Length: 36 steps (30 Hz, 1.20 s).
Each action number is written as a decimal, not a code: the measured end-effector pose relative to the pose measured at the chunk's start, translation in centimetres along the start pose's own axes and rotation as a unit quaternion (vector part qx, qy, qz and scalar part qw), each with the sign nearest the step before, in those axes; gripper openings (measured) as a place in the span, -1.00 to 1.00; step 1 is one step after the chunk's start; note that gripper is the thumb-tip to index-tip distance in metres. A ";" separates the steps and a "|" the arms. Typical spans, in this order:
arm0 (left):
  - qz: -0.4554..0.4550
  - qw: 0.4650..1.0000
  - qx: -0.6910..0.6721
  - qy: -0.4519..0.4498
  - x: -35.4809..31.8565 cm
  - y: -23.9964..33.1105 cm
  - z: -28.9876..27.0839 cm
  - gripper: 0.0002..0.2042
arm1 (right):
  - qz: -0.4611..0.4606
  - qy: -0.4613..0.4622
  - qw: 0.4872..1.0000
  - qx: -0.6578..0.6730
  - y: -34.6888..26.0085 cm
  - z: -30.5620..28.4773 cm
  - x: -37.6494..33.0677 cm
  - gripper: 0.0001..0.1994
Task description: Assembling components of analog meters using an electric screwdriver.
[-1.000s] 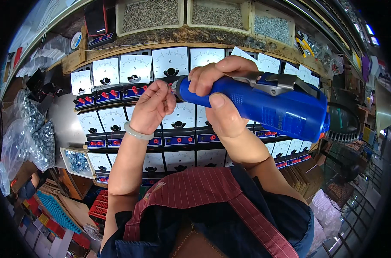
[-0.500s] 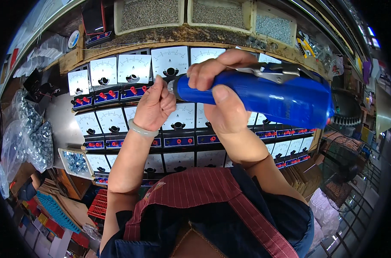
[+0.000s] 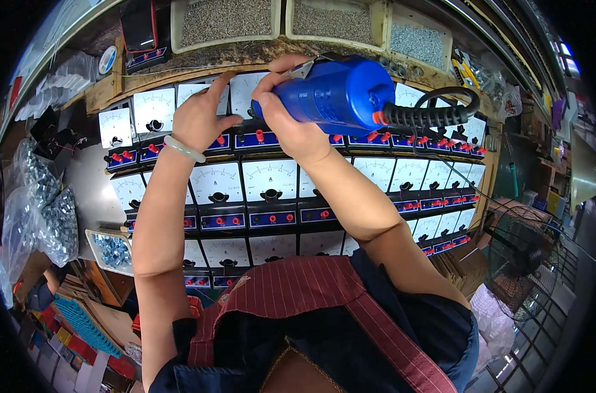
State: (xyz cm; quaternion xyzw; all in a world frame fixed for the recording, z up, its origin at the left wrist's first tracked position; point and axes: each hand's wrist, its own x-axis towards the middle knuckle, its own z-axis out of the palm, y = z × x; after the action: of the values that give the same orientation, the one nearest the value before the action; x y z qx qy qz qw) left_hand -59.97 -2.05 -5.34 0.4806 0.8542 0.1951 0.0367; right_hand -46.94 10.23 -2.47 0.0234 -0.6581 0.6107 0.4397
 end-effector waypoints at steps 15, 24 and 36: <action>-0.002 0.999 -0.020 0.038 -1.3 0.4 -0.8 -0.35 | 0.060 -0.157 0.986 -0.024 1.2 0.2 -0.5 -0.87; -0.226 0.447 -0.863 0.057 -12.7 0.5 -2.7 -0.75 | 0.016 0.080 0.990 0.112 -9.0 2.2 -3.1 -0.62; -0.134 0.532 -0.835 -0.039 -31.2 -0.9 -8.0 -0.87 | -0.059 0.007 0.968 0.246 -20.6 17.6 -16.2 -0.62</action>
State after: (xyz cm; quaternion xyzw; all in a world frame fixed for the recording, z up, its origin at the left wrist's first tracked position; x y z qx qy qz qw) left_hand -45.97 -30.85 -2.21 0.1185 0.3546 0.7934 0.4804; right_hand -35.05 -17.69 6.18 0.1656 -0.4825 0.7266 0.4603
